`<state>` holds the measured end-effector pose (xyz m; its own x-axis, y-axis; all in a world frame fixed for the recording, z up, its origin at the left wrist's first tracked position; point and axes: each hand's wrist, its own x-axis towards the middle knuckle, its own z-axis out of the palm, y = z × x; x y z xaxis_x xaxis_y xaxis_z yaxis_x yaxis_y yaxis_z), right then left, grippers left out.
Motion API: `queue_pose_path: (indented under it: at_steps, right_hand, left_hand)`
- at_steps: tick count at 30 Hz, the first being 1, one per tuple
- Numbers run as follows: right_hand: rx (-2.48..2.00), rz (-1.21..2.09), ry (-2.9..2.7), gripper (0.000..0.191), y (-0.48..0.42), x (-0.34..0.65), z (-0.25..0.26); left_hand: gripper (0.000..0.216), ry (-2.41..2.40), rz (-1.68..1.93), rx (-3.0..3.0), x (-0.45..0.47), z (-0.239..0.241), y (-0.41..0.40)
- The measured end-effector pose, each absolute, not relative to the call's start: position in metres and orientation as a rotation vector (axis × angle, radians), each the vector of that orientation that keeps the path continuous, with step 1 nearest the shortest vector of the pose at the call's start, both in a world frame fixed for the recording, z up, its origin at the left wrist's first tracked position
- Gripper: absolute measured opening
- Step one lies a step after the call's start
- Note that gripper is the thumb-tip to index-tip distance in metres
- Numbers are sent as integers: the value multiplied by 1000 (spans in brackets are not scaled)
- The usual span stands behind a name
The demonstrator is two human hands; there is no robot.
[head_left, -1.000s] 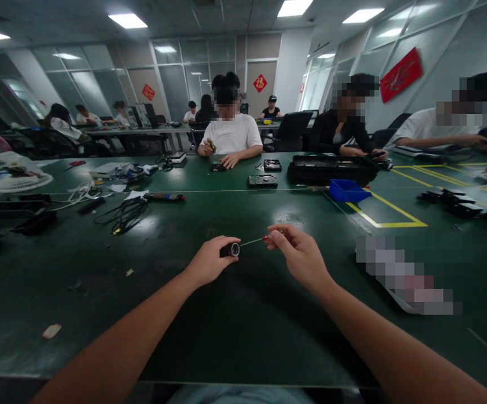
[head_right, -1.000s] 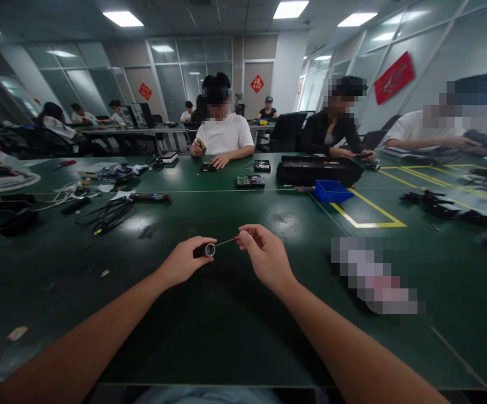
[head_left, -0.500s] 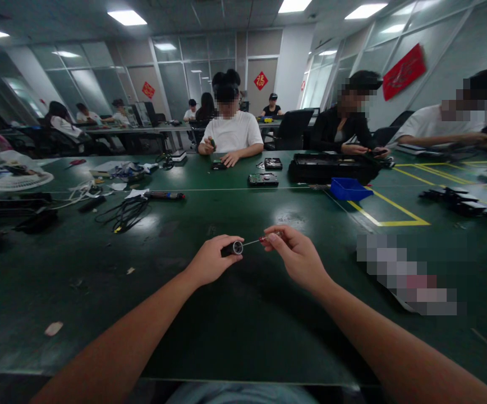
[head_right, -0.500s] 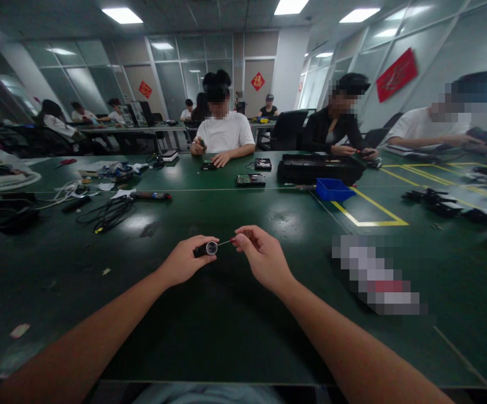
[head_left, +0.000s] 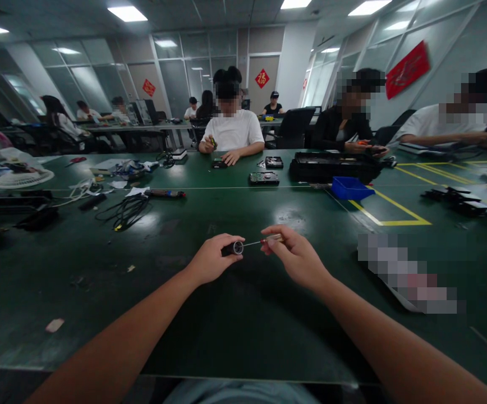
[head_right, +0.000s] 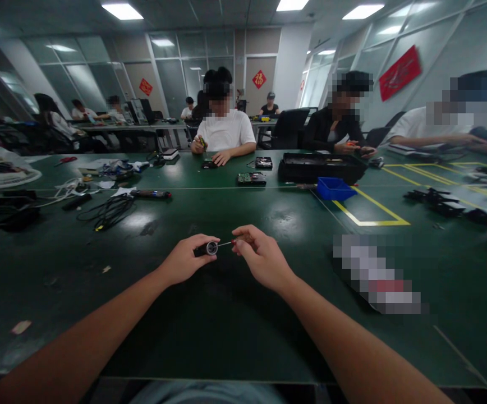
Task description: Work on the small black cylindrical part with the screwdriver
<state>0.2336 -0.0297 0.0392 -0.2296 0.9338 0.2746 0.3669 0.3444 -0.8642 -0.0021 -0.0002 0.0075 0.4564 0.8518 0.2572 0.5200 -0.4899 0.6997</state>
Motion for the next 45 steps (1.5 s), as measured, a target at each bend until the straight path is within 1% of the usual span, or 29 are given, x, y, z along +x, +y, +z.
queue_pose_path:
  at_steps: [4,6,8,12,20,23,26,29,32,36,40,45]
  right_hand:
    - [-1206,734,-1832,29,-31,232,40]
    - [-1239,685,-1816,27,-31,232,38]
    - [-1239,708,-1746,23,-29,232,36]
    - [-1167,893,-1551,21,-25,229,30]
    - [-1047,1270,-1108,32,-13,229,24]
    - [-1059,1383,-1071,30,-10,232,24]
    - [-1057,1416,-1031,27,-10,233,25]
    - [-1025,1380,-991,25,-11,231,25]
    - [-1030,1274,-1053,28,-13,229,25]
    - [-1085,1052,-1277,29,-17,229,26]
    - [-1177,793,-1545,25,-24,230,31]
    - [-1183,640,-1752,21,-30,229,35]
  left_hand:
    - [37,1150,807,2173,-1,8,0]
    - [38,1155,803,2161,-1,8,-1]
    - [38,1161,801,2145,0,9,-1]
    - [38,1170,808,2127,1,10,-2]
    - [40,1052,832,2186,4,11,-6]
    - [39,1060,856,2190,4,12,-7]
    - [39,1081,861,2206,3,13,-6]
    - [40,1092,843,2216,3,14,-5]
    - [42,1119,812,2214,3,15,-5]
    - [44,1141,783,2219,3,14,-5]
    - [44,1160,750,2250,3,12,-5]
    - [45,1200,692,2271,5,10,-4]
